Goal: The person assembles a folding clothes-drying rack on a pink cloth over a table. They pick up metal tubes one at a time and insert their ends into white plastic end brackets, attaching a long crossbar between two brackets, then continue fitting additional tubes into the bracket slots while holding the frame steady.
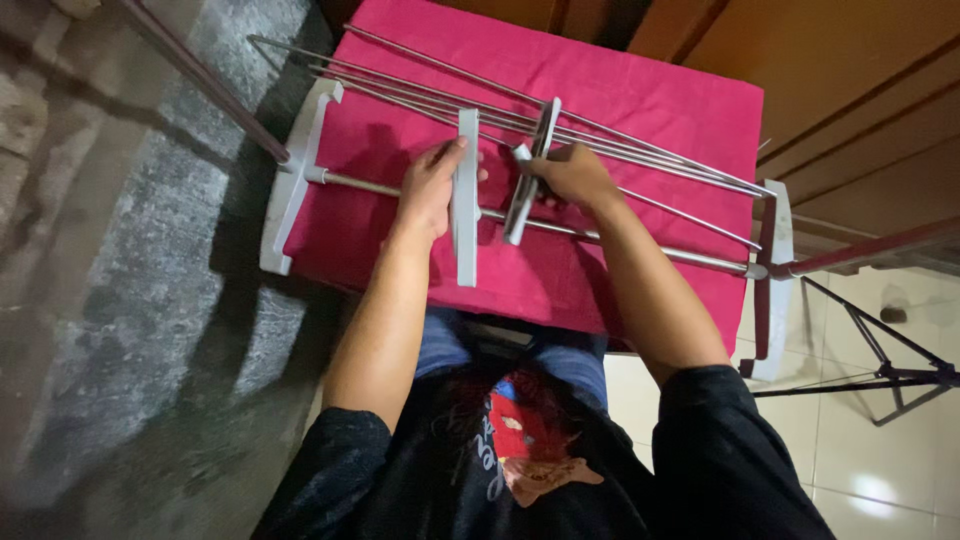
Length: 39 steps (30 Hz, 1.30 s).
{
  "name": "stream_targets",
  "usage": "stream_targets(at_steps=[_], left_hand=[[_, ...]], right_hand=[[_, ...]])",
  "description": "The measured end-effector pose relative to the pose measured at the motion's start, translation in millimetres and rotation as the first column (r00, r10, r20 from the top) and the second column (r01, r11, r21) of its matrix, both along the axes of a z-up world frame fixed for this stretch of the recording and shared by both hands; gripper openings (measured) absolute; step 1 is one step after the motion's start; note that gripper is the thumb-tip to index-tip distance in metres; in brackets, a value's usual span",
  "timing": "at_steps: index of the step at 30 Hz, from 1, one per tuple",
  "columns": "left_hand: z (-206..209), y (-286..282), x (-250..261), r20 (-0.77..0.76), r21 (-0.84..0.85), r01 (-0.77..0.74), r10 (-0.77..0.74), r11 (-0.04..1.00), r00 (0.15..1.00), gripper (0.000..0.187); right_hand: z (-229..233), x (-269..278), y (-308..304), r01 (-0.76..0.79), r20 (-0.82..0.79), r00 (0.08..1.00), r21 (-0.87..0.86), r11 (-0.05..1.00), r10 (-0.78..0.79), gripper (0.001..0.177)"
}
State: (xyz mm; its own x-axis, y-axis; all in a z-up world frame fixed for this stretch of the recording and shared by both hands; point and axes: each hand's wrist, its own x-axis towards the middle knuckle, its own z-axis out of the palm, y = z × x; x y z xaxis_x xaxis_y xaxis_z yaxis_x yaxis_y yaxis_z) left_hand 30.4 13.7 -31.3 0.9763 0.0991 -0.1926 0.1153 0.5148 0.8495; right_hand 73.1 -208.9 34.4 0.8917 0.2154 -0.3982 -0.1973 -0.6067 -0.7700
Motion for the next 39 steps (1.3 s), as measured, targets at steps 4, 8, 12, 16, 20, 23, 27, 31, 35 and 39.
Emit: stream_targets(at_steps=[4, 8, 12, 16, 20, 23, 27, 31, 35, 39], left_hand=[[6, -3, -1, -0.035, -0.125, 0.018, -0.023, 0.992, 0.999, 0.032], [9, -11, 4, -0.106, -0.138, 0.009, -0.024, 0.990, 0.994, 0.036], [10, -20, 12, -0.034, -0.095, 0.011, -0.014, 0.995, 0.999, 0.034], [9, -18, 23, -0.114, -0.230, 0.125, -0.154, 0.965, 0.981, 0.024], [12, -14, 23, -0.075, -0.154, 0.205, -0.218, 0.967, 0.973, 0.019], [19, -17, 17, 0.001, -0.108, 0.193, -0.194, 0.975, 0.981, 0.022], [27, -23, 12, -0.064, 0.019, 0.125, -0.123, 0.992, 0.990, 0.026], [19, -33, 17, -0.031, 0.077, 0.093, -0.091, 0.993, 0.995, 0.028], [0, -38, 28, -0.034, -0.031, 0.142, -0.143, 0.989, 0.989, 0.031], [-12, -40, 34, -0.023, -0.087, 0.208, -0.210, 0.974, 0.977, 0.027]], right_hand=[[-8, -7, -22, -0.009, 0.037, 0.999, 0.292, 0.956, -0.002, 0.022], [-13, -22, -42, 0.013, -0.034, 0.999, 0.566, 0.824, 0.007, 0.024], [-9, -35, -48, 0.018, -0.088, 0.992, 0.808, 0.588, 0.091, 0.022], [-5, -43, -55, -0.193, 0.186, 0.979, 0.682, 0.705, 0.088, 0.029], [-7, -40, -69, -0.323, 0.395, 0.915, 0.612, 0.721, 0.075, 0.031], [-10, -34, -82, -0.301, 0.427, 0.904, 0.634, 0.713, 0.002, 0.018], [-22, -26, -89, -0.438, 0.783, 0.617, 0.428, 0.790, -0.083, 0.026], [-32, -29, -93, -0.227, 0.599, 0.786, 0.510, 0.830, -0.153, 0.021], [-41, -41, -98, -0.024, 0.446, 0.880, 0.390, 0.920, -0.166, 0.018], [-47, -47, -111, 0.132, 0.380, 0.900, 0.224, 0.966, -0.211, 0.019]])
